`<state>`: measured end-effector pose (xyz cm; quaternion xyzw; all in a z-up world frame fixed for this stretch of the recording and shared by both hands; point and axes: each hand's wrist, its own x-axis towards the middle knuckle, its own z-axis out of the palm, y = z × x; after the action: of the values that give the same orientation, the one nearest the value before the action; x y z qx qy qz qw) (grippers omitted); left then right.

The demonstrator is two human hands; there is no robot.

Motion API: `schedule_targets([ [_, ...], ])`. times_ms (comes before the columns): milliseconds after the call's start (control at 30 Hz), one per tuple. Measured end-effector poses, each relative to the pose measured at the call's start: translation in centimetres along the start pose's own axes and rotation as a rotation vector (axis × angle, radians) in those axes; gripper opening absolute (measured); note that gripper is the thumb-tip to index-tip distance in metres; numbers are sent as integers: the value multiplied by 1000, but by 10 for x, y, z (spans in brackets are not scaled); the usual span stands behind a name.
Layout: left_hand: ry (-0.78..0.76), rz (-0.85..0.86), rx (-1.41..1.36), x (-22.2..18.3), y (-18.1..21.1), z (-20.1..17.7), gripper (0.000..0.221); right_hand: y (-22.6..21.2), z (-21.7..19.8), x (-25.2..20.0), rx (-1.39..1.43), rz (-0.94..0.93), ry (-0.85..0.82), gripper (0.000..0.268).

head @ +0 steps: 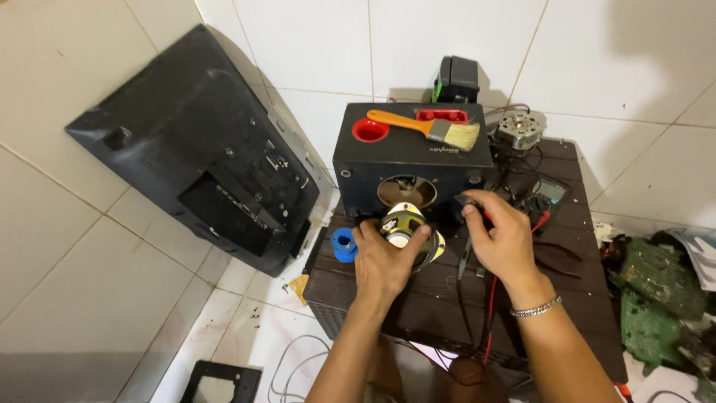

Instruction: Cleaning residue and adhesive from a speaker driver rim using a utility knife on a repair bench.

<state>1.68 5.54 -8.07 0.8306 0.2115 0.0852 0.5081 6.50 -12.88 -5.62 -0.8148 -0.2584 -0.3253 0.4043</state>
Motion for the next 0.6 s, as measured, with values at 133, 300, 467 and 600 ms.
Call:
schedule_targets([
  [133,31,16,-24,3,-2,7,94,7,3,-3,-39,-6,-33,22],
  [300,135,100,-60,11,-8,19,75,8,2,-3,-57,8,-58,19],
  [467,180,111,-39,18,-17,30,67,13,2,-2,-54,22,-75,19],
  [600,171,143,3,19,-29,34,76,24,3,-5,-49,18,-88,20],
])
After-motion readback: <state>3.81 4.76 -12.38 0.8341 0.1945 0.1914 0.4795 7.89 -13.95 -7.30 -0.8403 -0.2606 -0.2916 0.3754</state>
